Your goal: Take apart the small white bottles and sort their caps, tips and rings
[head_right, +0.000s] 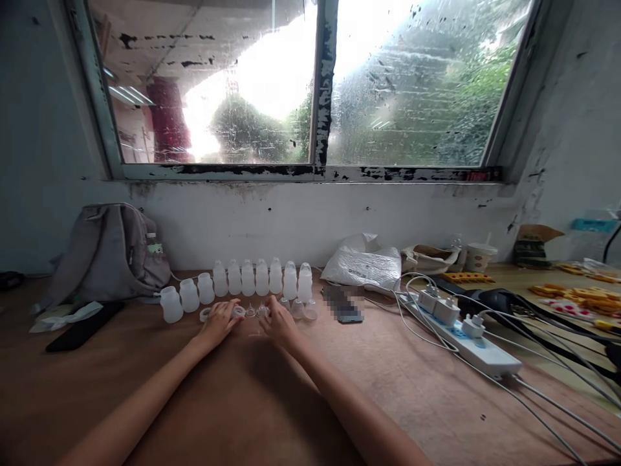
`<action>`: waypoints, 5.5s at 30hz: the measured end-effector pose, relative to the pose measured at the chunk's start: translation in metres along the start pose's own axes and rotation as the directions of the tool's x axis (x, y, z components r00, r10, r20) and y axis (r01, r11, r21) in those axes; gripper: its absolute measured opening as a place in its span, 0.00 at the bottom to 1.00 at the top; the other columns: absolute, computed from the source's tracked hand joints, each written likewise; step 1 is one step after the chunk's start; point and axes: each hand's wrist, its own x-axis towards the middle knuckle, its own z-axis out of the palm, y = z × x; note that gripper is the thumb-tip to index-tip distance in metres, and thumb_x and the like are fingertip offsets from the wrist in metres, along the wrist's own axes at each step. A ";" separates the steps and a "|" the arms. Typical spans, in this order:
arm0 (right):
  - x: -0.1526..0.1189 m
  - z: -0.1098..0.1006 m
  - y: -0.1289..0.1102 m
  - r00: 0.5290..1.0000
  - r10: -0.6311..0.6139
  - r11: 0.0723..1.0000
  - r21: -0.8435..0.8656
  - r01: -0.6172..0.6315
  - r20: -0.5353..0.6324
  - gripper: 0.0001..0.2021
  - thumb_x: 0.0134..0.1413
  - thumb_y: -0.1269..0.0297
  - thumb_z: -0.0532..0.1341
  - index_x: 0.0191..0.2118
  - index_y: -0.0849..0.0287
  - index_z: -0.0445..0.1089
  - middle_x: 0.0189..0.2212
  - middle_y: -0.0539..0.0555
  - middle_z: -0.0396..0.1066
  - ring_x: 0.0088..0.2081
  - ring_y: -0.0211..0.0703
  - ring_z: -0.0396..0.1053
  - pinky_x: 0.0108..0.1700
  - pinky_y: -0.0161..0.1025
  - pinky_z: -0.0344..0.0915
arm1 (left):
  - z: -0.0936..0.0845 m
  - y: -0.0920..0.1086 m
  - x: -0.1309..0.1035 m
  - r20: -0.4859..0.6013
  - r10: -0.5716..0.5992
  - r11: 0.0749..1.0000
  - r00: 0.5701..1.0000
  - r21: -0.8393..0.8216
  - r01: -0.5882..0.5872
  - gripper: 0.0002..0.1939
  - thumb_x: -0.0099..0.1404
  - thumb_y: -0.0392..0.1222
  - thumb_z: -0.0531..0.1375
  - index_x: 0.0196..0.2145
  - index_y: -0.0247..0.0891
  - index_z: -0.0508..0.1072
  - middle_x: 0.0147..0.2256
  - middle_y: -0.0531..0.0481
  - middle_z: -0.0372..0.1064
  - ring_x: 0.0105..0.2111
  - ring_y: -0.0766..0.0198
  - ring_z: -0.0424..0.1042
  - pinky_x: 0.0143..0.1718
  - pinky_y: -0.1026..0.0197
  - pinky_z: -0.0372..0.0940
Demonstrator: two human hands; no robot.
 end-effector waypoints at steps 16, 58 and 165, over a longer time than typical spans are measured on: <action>0.044 0.009 0.033 0.980 0.115 0.880 -0.475 -0.026 0.160 0.11 0.45 0.74 0.53 0.36 0.60 0.66 0.34 0.59 0.67 0.42 0.50 0.58 0.41 0.42 0.50 | 0.016 -0.014 -0.007 0.014 -0.196 0.970 0.980 0.149 0.192 0.23 0.59 0.50 0.48 0.51 0.43 0.58 0.51 0.43 0.56 0.53 0.54 0.50 0.53 0.44 0.37; 0.044 0.020 0.009 0.959 0.203 0.859 -0.506 -0.077 0.199 0.08 0.49 0.69 0.51 0.33 0.58 0.66 0.30 0.55 0.70 0.40 0.46 0.61 0.42 0.43 0.46 | 0.019 0.000 0.013 -0.052 -0.088 0.996 0.995 -0.027 0.086 0.27 0.52 0.49 0.57 0.48 0.40 0.54 0.44 0.46 0.64 0.47 0.57 0.59 0.48 0.53 0.47; 0.054 -0.013 -0.044 0.993 0.012 0.994 -0.108 0.001 0.121 0.19 0.54 0.54 0.47 0.26 0.60 0.68 0.23 0.52 0.69 0.25 0.35 0.63 0.26 0.30 0.51 | 0.003 0.046 -0.007 -0.087 0.001 0.903 0.996 -0.428 -0.038 0.26 0.53 0.53 0.57 0.47 0.39 0.57 0.41 0.45 0.63 0.42 0.54 0.62 0.42 0.53 0.56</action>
